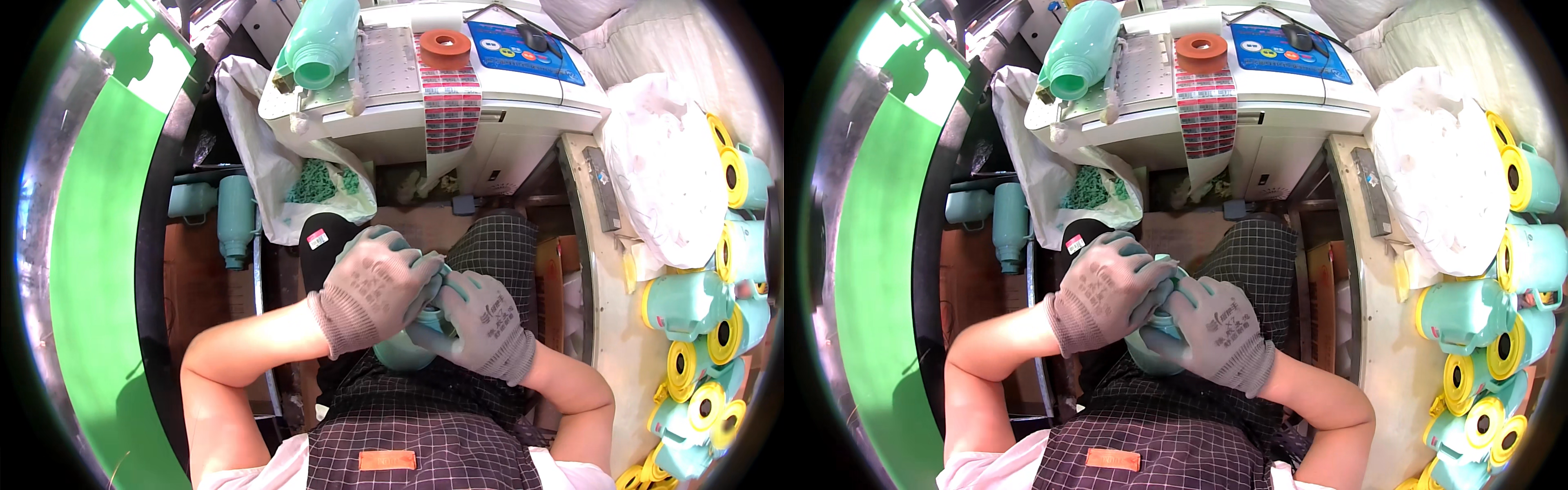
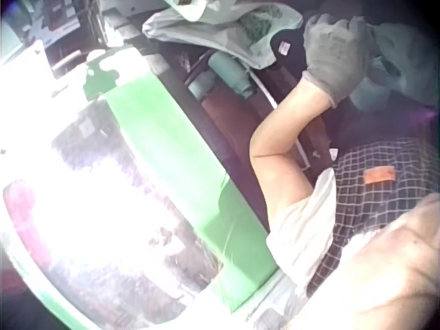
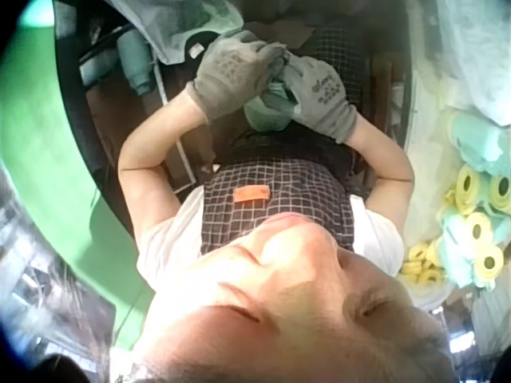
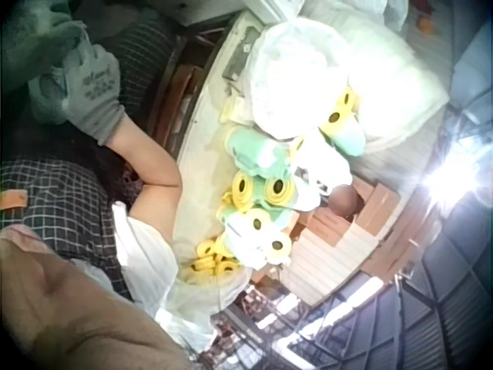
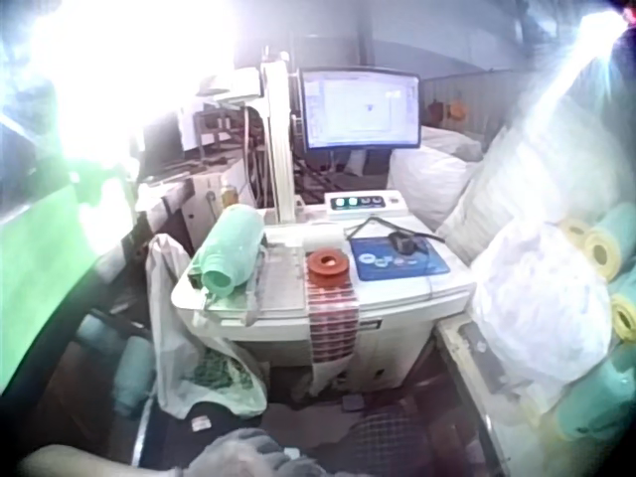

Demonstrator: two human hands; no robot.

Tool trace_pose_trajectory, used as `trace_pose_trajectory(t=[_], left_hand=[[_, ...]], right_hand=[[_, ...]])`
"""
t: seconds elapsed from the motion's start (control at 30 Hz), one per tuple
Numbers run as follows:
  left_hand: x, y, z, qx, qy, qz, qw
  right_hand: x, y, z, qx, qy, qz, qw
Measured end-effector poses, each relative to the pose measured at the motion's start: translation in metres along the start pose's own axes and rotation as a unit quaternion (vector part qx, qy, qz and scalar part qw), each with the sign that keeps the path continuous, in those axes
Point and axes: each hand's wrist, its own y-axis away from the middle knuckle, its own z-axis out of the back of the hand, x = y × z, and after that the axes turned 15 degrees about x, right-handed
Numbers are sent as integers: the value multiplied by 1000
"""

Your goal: The person repeatedly picks up a light green plastic container, applies a label from a machine, and places a yellow lid on top. The person then sets the finished container on a table to the right. This process is repeated for multiple containers throughout the clip.

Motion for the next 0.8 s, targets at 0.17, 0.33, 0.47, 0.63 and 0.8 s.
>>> trace_pose_trajectory(t=[0.17,0.33,0.47,0.63,0.8], left_hand=[[0,-24,25,67,-194,-65,976],[6,-37,28,95,-188,-135,968],[2,-49,31,157,-181,-114,964],[0,-57,34,279,-128,-114,945],[-2,-55,16,155,-35,-95,983]], right_hand=[[-1,5,-8,-75,79,17,994],[-1,13,-6,-71,76,13,995],[-3,12,-3,-73,67,32,995],[-5,14,-1,-62,35,43,997],[-2,21,2,-101,16,18,995]])
